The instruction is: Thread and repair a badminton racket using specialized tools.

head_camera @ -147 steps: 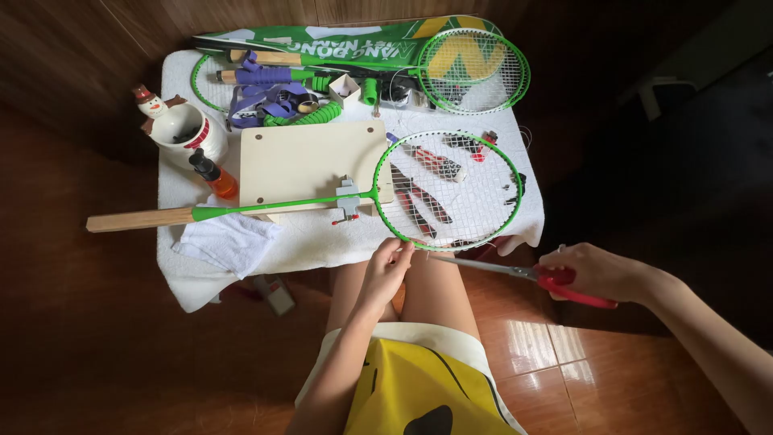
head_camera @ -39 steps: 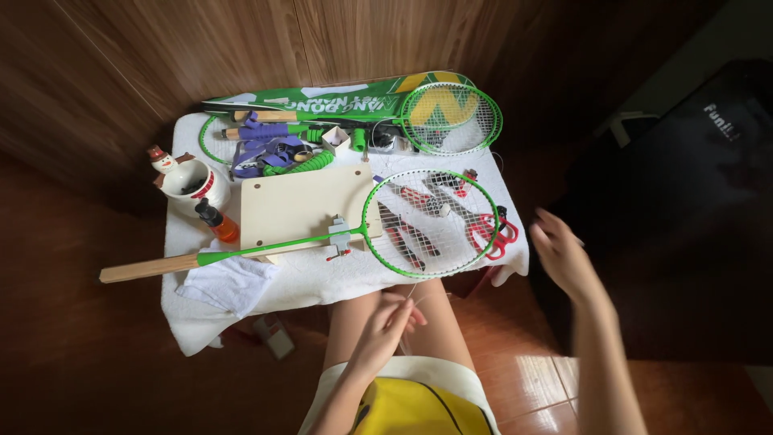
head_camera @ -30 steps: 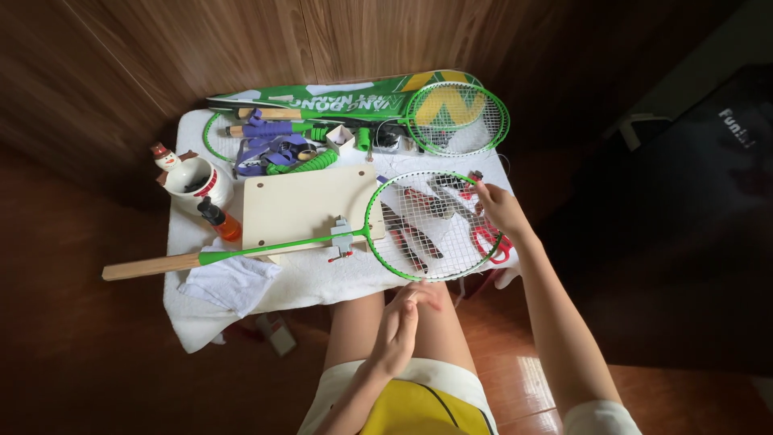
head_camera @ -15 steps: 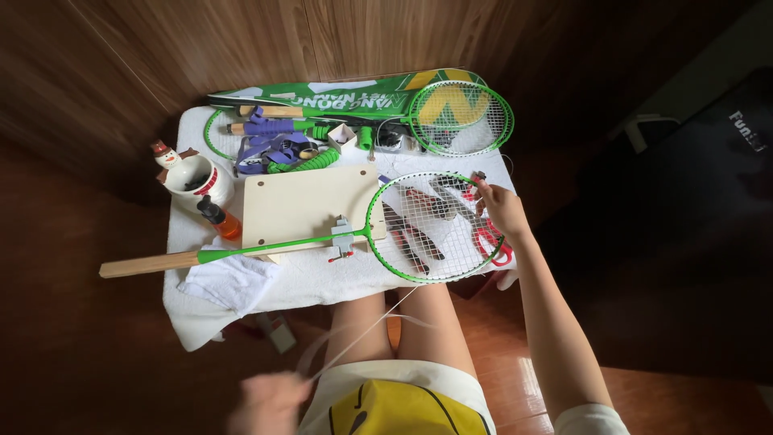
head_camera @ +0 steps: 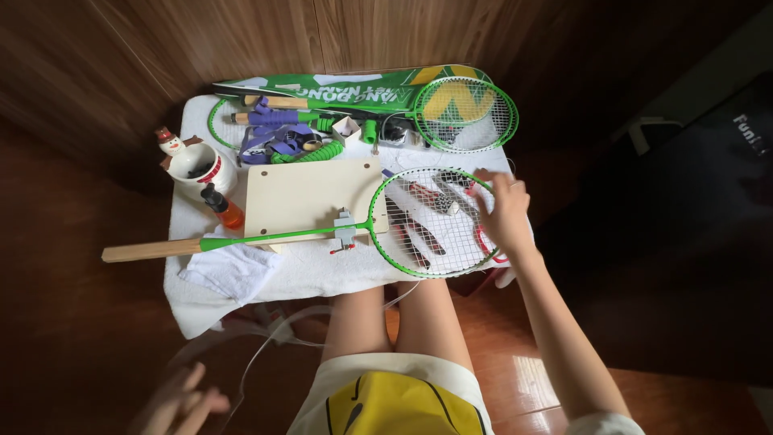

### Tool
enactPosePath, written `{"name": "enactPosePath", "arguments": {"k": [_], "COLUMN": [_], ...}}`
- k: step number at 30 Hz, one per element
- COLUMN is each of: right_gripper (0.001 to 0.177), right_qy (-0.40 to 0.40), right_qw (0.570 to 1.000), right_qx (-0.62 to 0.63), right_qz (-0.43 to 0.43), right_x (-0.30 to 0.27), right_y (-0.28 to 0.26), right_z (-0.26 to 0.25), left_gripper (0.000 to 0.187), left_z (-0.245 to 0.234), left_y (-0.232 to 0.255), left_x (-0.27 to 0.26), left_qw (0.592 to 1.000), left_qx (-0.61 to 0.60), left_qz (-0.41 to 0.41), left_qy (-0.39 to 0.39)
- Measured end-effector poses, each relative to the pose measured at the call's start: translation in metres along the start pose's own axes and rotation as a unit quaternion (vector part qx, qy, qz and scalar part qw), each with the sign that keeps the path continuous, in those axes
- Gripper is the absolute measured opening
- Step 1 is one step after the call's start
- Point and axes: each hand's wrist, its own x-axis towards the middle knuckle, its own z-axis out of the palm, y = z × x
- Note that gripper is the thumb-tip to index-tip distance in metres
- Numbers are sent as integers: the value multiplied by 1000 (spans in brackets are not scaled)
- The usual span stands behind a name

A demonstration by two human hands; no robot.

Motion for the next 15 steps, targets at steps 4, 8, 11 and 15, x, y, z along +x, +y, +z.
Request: {"name": "enactPosePath", "arguments": {"k": [4,8,11,15], "right_gripper": [66,48,46,38], "right_qy": [-131,-202,-128,-156], "right_qw": [971,938,930,902], "right_qx": [154,112,-48,-79], "right_qz": [-128,-258,-342,-394], "right_x": [-42,-76,-98,-119], "right_y": [-64,-117,-121,-101], "right_z": [-40,-42,-27,-3], "left_gripper": [45,55,57,50], "left_z": [-49,22,82,109], "left_y": [322,416,447,455], "left_x": [26,84,124,140], "left_qw": [995,976,975,884], "left_qx": [87,-171,-114,-401], "left_qz": [-45,83,118,63], "left_qy": [-11,-107,-148,-231]}}
